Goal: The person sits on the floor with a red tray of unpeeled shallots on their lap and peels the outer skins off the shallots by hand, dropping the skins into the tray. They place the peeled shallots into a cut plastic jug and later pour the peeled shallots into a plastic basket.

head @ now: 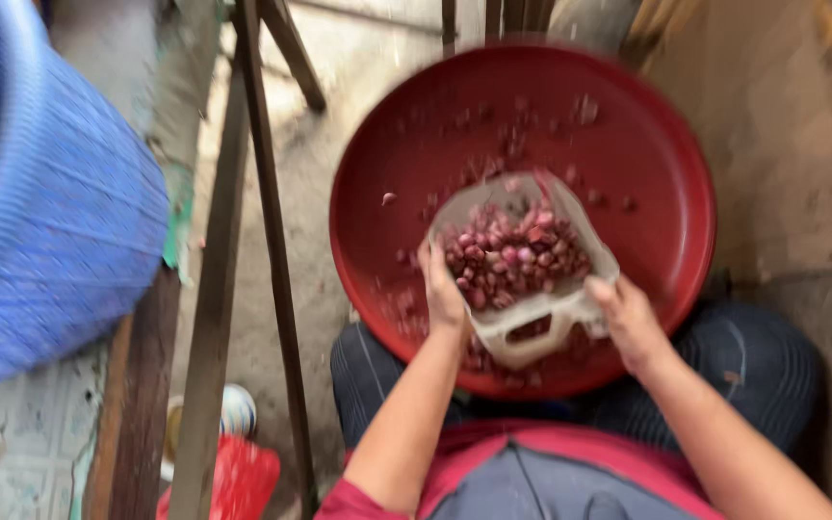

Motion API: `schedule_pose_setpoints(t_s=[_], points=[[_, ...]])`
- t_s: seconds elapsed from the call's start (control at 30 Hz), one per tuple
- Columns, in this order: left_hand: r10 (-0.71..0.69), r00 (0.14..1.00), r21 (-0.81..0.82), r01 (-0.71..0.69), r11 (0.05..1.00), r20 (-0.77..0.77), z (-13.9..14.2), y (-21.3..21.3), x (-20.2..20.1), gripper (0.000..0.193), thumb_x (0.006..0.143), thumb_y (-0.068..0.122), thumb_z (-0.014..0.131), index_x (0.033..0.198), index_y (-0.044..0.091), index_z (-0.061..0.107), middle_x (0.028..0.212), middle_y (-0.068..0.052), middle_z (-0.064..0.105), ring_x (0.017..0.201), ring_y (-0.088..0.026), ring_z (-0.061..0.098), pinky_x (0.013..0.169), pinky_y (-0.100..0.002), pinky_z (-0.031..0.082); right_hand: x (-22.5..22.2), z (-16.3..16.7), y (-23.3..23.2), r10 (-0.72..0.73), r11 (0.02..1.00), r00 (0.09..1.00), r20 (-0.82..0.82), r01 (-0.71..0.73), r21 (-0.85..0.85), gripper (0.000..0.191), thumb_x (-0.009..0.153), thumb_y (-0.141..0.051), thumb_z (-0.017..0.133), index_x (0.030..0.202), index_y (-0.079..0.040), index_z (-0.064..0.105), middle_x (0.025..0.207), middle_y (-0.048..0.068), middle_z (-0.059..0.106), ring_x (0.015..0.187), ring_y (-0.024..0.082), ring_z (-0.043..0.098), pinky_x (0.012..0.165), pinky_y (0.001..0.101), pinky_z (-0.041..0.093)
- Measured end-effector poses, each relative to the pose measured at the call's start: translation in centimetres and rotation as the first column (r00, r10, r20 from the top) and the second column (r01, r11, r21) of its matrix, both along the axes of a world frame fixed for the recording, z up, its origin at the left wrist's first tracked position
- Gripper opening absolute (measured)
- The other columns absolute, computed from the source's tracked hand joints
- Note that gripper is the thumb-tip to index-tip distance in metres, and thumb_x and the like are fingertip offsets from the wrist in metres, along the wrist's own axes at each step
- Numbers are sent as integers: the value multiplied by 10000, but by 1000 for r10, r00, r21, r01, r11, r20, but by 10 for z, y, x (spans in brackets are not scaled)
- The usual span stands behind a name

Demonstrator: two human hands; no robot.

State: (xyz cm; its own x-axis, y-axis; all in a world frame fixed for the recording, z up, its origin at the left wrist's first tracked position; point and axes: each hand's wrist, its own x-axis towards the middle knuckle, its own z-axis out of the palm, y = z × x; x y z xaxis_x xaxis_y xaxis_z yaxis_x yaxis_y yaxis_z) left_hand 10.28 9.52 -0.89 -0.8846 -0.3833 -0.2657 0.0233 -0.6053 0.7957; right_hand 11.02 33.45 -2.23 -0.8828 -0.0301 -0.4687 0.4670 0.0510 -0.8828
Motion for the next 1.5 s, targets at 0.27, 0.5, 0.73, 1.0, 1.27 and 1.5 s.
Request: schedule_pose_setpoints(t_s=[0.27,0.5,0.73,1.0,1.27,1.5], points=[[-61,895,28,81,996,-441,7,-12,-3,495,1094,341,371,1549,148,331,1548,-132,416,1430,-275,433,1221,-446,362,-10,11,22,55,995,955,-293,-78,-67,718,895,-345,675,1514,-35,482,1027,125,637,806,153,627,619,261,509],[45,999,-10,-45,999,-20,-8,-1,6,481,1077,329,400,1474,57,428,1502,-132,466,1376,-244,459,1181,-403,347,4,-13,3,79,993,976,-204,-96,-74,656,999,-409,626,1474,35,542,1248,42,660,1034,77,639,848,197,551],[-49,900,-9,51,999,-433,11,-9,0,483,1078,324,407,1518,131,354,1508,-112,449,1401,-241,460,1206,-413,375,-6,31,20,111,990,896,-429,-136,-27,729,907,-379,628,1515,-25,436,1184,47,646,877,110,631,638,239,515],[54,997,-36,-56,998,-57,-6,1,6,513,1089,367,412,1489,46,426,1421,-123,521,1325,-261,489,1145,-404,394,3,-9,7,60,991,980,-189,-80,-104,662,988,-406,638,1486,17,526,1243,31,654,1035,95,629,822,200,557],[-23,966,-70,5,998,-256,-2,-12,-11,526,1078,364,369,1524,84,362,1468,-117,480,1381,-260,448,1188,-411,351,-10,17,10,79,996,973,-217,-84,-16,678,907,-413,619,1487,-76,515,1073,31,623,830,117,577,596,264,490],[-5,998,-33,3,999,-69,-42,-1,14,509,1030,257,499,1496,81,393,1462,-119,493,1357,-240,459,1171,-380,335,18,-32,24,105,994,992,-63,-105,-6,646,941,-411,631,1469,-54,522,1211,79,652,965,162,579,718,324,470]])
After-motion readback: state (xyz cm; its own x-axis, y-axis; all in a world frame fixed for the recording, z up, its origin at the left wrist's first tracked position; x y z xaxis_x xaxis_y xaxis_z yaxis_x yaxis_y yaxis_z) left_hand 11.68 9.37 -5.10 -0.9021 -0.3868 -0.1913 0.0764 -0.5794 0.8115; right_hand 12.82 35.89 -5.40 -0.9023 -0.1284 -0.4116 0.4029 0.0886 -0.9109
